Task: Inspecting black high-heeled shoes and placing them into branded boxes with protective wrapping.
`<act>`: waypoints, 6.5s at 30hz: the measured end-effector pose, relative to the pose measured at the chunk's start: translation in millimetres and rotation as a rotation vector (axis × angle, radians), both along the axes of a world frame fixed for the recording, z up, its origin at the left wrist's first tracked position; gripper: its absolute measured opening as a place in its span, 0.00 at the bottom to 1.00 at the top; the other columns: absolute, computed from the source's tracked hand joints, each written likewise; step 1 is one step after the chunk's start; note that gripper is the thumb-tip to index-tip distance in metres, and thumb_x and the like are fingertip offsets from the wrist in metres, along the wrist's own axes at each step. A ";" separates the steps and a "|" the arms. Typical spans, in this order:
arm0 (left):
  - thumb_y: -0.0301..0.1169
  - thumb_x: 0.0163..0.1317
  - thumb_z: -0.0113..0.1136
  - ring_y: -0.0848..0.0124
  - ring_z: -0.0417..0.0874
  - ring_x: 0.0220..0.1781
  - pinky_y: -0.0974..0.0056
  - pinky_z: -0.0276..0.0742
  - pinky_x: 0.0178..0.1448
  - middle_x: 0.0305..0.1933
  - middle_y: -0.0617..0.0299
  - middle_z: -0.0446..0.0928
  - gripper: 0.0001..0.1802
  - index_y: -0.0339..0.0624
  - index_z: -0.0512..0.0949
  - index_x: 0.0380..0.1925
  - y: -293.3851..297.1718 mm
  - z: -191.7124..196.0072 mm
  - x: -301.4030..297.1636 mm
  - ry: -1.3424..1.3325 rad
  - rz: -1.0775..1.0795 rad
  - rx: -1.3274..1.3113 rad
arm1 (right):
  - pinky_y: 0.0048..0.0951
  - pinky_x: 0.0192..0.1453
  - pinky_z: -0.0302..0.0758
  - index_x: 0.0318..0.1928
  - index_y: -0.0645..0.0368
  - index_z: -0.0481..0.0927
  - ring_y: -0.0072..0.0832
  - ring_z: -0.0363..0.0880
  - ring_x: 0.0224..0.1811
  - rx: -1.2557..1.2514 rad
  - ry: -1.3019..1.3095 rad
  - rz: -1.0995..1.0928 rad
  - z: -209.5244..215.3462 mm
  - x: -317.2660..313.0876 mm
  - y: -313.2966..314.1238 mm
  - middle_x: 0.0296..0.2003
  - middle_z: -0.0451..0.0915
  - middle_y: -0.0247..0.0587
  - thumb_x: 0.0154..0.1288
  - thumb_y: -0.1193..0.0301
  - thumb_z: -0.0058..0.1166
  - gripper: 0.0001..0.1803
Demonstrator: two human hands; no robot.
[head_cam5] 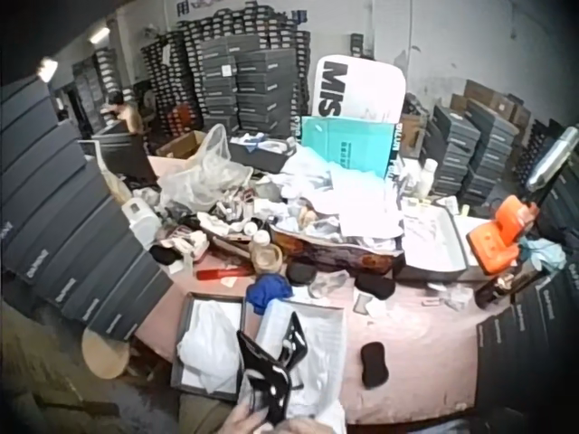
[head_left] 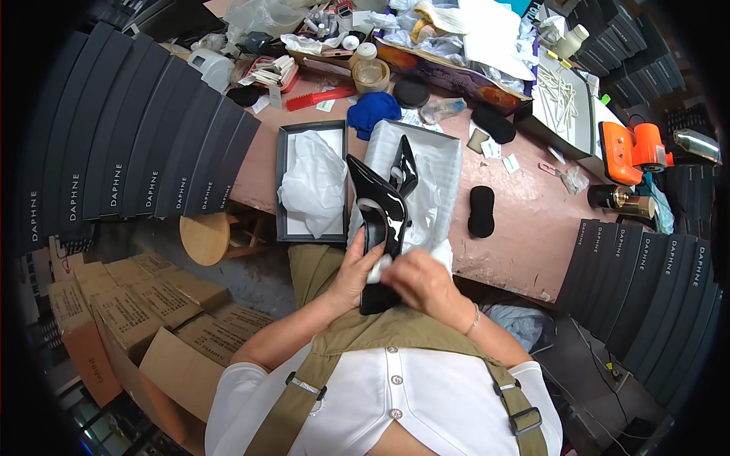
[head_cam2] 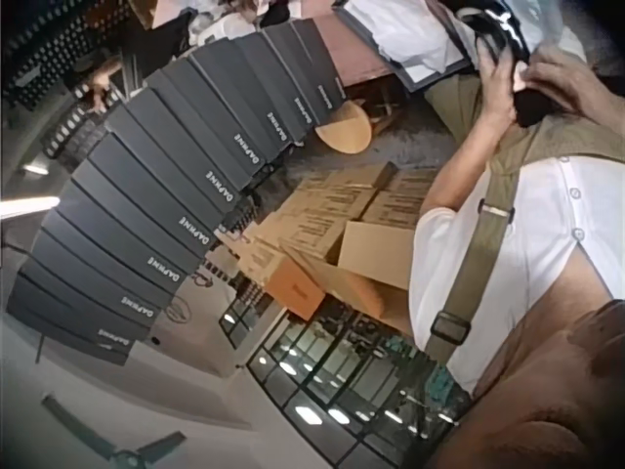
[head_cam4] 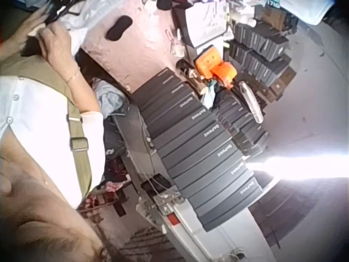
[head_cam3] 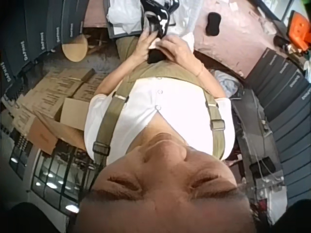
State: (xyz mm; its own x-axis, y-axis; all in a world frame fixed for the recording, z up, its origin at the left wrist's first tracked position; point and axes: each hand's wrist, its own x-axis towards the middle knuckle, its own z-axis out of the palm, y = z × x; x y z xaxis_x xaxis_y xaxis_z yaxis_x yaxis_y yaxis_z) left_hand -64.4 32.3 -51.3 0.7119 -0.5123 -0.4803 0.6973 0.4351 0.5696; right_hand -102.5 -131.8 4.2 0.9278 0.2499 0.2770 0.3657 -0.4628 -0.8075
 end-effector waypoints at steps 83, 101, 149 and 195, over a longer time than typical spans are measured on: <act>0.29 0.70 0.48 0.73 0.80 0.46 0.68 0.79 0.48 0.48 0.61 0.75 0.20 0.44 0.61 0.60 12.7 5.6 2.3 -0.065 0.015 0.111 | 0.35 0.38 0.73 0.39 0.58 0.80 0.38 0.75 0.34 0.117 -0.106 -0.064 -4.0 16.2 8.3 0.31 0.74 0.42 0.51 0.80 0.61 0.13; 0.43 0.66 0.53 0.67 0.82 0.40 0.65 0.81 0.43 0.48 0.52 0.74 0.32 0.46 0.55 0.65 25.4 -1.2 15.1 -0.012 -0.109 -0.060 | 0.31 0.39 0.73 0.37 0.61 0.80 0.35 0.77 0.34 0.182 0.051 -0.173 14.7 6.9 -8.0 0.32 0.77 0.41 0.55 0.79 0.60 0.07; 0.40 0.68 0.52 0.67 0.83 0.37 0.64 0.84 0.40 0.46 0.52 0.74 0.25 0.46 0.59 0.61 24.0 -3.4 14.7 0.036 -0.124 0.011 | 0.27 0.36 0.72 0.35 0.63 0.79 0.29 0.77 0.31 0.002 -0.126 -0.870 -57.0 109.6 -145.9 0.29 0.77 0.42 0.61 0.76 0.57 0.04; 0.35 0.66 0.56 0.69 0.83 0.35 0.67 0.83 0.37 0.42 0.55 0.76 0.20 0.46 0.65 0.56 35.2 5.8 81.9 -0.050 0.168 -0.038 | 0.33 0.37 0.74 0.37 0.60 0.78 0.37 0.78 0.32 0.281 0.278 0.097 5.4 20.3 0.5 0.29 0.78 0.46 0.60 0.69 0.59 0.09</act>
State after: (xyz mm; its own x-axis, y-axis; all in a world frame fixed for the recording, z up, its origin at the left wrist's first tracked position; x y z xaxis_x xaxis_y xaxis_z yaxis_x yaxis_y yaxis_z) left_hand 17.5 67.5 -45.5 0.8117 -0.4011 -0.4247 0.5841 0.5648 0.5830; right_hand -82.2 -131.3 9.6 0.9527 0.2906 0.0888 0.1466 -0.1835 -0.9720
